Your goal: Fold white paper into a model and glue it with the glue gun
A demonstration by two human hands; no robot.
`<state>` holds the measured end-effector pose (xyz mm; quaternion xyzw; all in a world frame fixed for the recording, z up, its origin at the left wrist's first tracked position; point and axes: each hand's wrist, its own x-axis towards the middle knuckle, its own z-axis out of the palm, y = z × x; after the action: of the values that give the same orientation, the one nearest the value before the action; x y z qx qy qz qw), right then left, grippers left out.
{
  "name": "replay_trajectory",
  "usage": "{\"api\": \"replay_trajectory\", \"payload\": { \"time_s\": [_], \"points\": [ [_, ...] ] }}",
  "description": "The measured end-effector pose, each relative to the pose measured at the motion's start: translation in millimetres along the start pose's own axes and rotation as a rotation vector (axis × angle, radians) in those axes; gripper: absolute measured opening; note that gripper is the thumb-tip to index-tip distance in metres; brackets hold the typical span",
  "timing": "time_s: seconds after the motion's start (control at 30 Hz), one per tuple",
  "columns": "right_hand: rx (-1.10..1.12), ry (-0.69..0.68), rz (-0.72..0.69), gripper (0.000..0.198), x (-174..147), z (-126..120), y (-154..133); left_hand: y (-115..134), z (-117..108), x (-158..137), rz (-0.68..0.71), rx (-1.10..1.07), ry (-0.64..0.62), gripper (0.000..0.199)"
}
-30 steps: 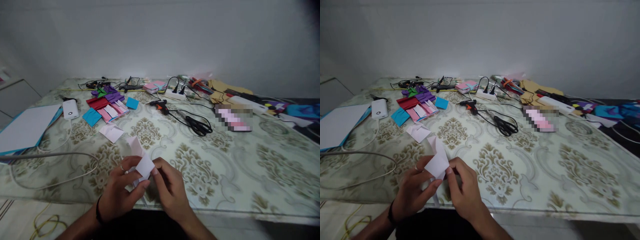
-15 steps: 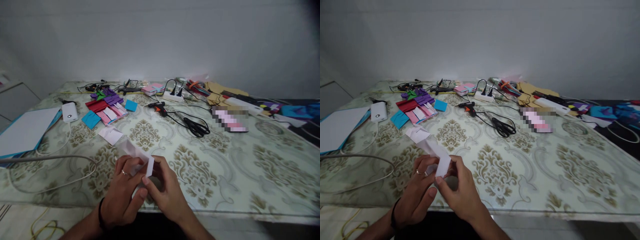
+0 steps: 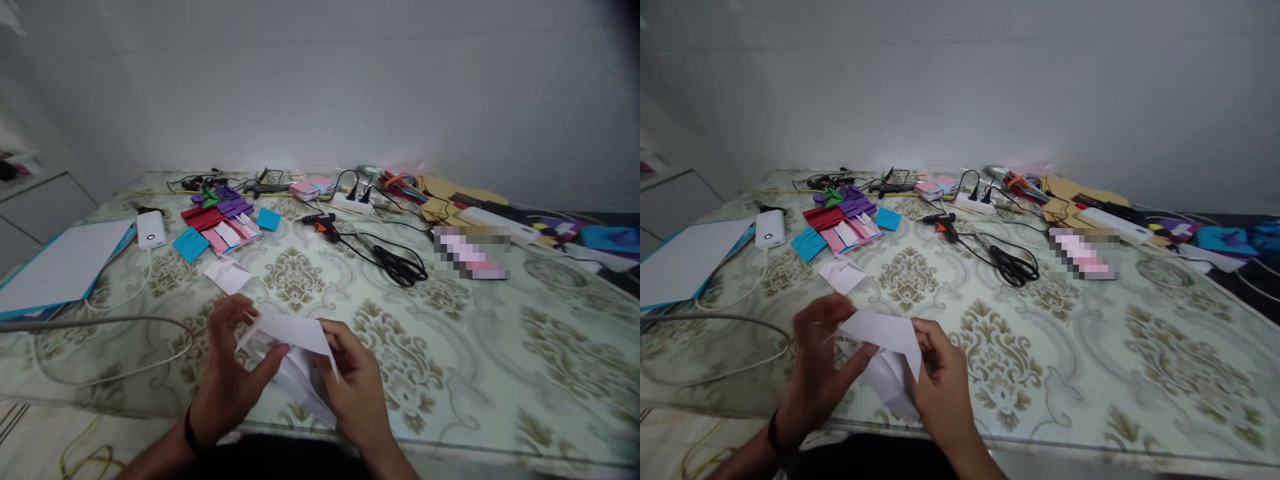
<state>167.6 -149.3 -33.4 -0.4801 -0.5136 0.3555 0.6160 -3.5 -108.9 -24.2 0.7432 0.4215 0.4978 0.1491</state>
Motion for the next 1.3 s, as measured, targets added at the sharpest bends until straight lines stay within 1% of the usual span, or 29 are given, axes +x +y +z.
{"api": "replay_trajectory", "payload": {
  "time_s": [0.03,0.1,0.13,0.2,0.3,0.37,0.43,0.53,0.6,0.63,0.7,0.77,0.83,0.87,0.93,1.0,1.03,1.07,1.17,1.23,1.3],
  "points": [
    [-0.006,-0.002,0.003,0.01,0,0,0,0,-2,4,-0.065,-0.064,-0.138,0.038],
    [-0.027,-0.006,0.01,0.009,0,-1,-1,3,-6,10,-0.17,-0.147,-0.311,0.027],
    [-0.047,0.002,0.018,0.008,0,-2,-1,4,-8,11,-0.197,-0.165,-0.367,0.023],
    [-0.099,0.017,0.048,0.008,1,-3,0,8,-11,13,-0.23,-0.193,-0.439,0.022],
    [-0.141,0.022,0.081,0.013,7,-6,-2,11,-15,19,-0.229,-0.231,-0.487,0.027],
    [-0.123,0.01,0.049,0.018,12,-10,-6,12,-18,26,-0.2,-0.255,-0.501,0.028],
    [-0.079,-0.025,-0.033,0.024,19,-16,-14,11,-22,37,-0.168,-0.317,-0.516,0.026],
    [-0.039,-0.14,-0.202,0.029,30,-25,-28,6,-29,55,-0.167,-0.507,-0.5,0.02],
    [-0.092,-0.235,-0.306,0.027,40,-30,-38,1,-33,67,-0.134,-0.575,-0.488,0.022],
    [-0.119,-0.272,-0.341,0.025,46,-32,-41,-2,-35,72,-0.096,-0.591,-0.469,0.023],
    [-0.14,-0.34,-0.378,0.019,57,-37,-46,-7,-37,84,-0.033,-0.605,-0.508,0.028],
    [-0.155,-0.431,-0.361,0.017,67,-44,-48,-12,-40,94,0.027,-0.606,-0.562,0.032],
    [-0.176,-0.55,-0.313,0.024,76,-51,-47,-18,-42,102,0.064,-0.633,-0.64,0.037],
    [-0.163,-0.601,-0.278,0.03,80,-55,-46,-22,-43,105,0.049,-0.644,-0.715,0.04],
    [-0.118,-0.691,-0.184,0.041,85,-60,-42,-32,-41,109,-0.037,-0.677,-0.804,0.041],
    [-0.115,-0.755,-0.101,0.048,88,-61,-37,-42,-36,110,-0.097,-0.73,-0.823,0.05],
    [-0.147,-0.762,-0.071,0.047,89,-60,-34,-47,-32,109,-0.118,-0.726,-0.813,0.05],
    [-0.195,-0.748,-0.048,0.044,89,-57,-30,-51,-27,108,-0.136,-0.695,-0.788,0.046],
    [-0.341,-0.622,-0.005,0.03,89,-46,-19,-62,-12,100,-0.258,-0.535,-0.756,0.028],
    [-0.368,-0.568,0.015,0.026,87,-38,-11,-66,-5,93,-0.324,-0.496,-0.745,0.026],
    [-0.372,-0.527,0.048,0.023,84,-33,-3,-67,-1,87,-0.383,-0.492,-0.743,0.03]
  ]
}}
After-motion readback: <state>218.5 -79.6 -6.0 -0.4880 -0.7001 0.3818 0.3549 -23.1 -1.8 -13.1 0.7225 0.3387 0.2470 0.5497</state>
